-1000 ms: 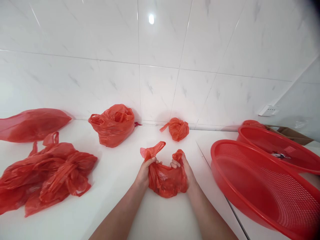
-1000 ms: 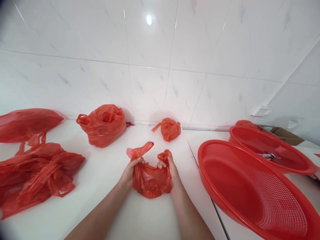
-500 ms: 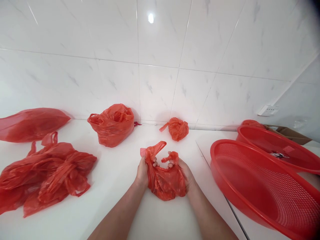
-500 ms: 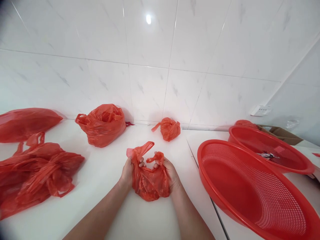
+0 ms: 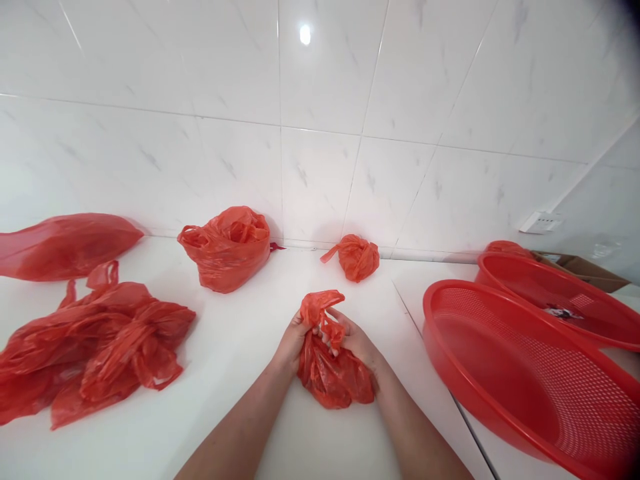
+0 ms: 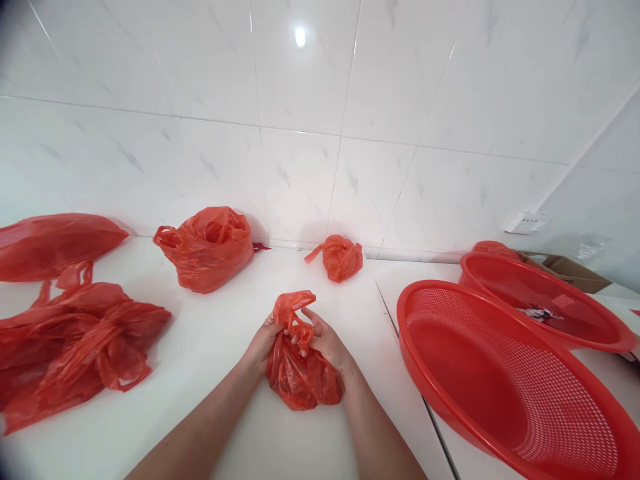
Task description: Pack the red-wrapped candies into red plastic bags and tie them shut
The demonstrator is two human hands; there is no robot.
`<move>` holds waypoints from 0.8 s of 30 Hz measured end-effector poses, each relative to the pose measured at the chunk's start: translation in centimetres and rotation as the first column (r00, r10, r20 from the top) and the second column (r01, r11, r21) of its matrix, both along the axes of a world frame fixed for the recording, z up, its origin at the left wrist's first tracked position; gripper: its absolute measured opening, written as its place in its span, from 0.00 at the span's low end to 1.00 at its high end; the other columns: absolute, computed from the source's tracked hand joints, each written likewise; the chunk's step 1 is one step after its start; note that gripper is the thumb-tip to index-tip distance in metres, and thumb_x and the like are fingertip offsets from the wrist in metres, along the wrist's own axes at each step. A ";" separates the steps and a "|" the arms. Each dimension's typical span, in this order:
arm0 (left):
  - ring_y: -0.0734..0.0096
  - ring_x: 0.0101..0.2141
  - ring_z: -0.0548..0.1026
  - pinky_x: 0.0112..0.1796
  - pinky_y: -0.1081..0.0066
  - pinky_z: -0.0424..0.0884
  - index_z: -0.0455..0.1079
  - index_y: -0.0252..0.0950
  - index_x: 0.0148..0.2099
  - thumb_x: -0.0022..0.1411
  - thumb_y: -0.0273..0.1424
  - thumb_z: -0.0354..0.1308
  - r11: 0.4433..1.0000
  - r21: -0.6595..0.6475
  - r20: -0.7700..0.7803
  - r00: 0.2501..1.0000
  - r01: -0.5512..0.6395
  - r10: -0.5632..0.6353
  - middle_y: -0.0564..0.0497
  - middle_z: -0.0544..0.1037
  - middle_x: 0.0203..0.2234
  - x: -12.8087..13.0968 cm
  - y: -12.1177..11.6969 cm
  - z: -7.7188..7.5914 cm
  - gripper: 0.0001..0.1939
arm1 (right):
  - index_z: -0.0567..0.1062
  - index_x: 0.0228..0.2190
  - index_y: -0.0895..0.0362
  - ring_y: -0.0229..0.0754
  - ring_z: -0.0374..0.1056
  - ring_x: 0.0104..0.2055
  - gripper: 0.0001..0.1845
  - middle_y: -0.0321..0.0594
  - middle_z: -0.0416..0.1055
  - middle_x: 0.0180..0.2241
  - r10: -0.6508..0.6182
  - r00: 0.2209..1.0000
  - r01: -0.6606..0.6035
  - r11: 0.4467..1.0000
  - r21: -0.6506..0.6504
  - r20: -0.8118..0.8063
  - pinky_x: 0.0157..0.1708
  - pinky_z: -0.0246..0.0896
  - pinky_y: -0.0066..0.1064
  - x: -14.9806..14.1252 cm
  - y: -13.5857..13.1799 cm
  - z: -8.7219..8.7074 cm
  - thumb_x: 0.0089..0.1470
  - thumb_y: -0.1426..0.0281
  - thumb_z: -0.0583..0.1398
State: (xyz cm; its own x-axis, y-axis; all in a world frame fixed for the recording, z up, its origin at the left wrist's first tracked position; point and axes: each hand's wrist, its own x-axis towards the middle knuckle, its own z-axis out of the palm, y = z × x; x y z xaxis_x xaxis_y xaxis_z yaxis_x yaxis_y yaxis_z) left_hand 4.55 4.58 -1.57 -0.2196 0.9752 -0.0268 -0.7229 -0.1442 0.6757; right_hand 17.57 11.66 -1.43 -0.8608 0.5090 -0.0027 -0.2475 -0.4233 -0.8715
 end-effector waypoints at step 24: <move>0.69 0.23 0.74 0.32 0.65 0.70 0.57 0.41 0.44 0.53 0.33 0.60 0.998 -0.007 -0.462 0.885 -0.069 0.058 0.57 0.71 0.23 1.6 -0.6 0.1 0.18 | 0.70 0.20 0.56 0.31 0.55 0.16 0.11 0.33 0.65 0.16 -0.188 0.940 0.130 0.969 0.210 0.283 0.17 0.47 0.27 -0.4 1.0 -0.6 0.45 0.63 0.63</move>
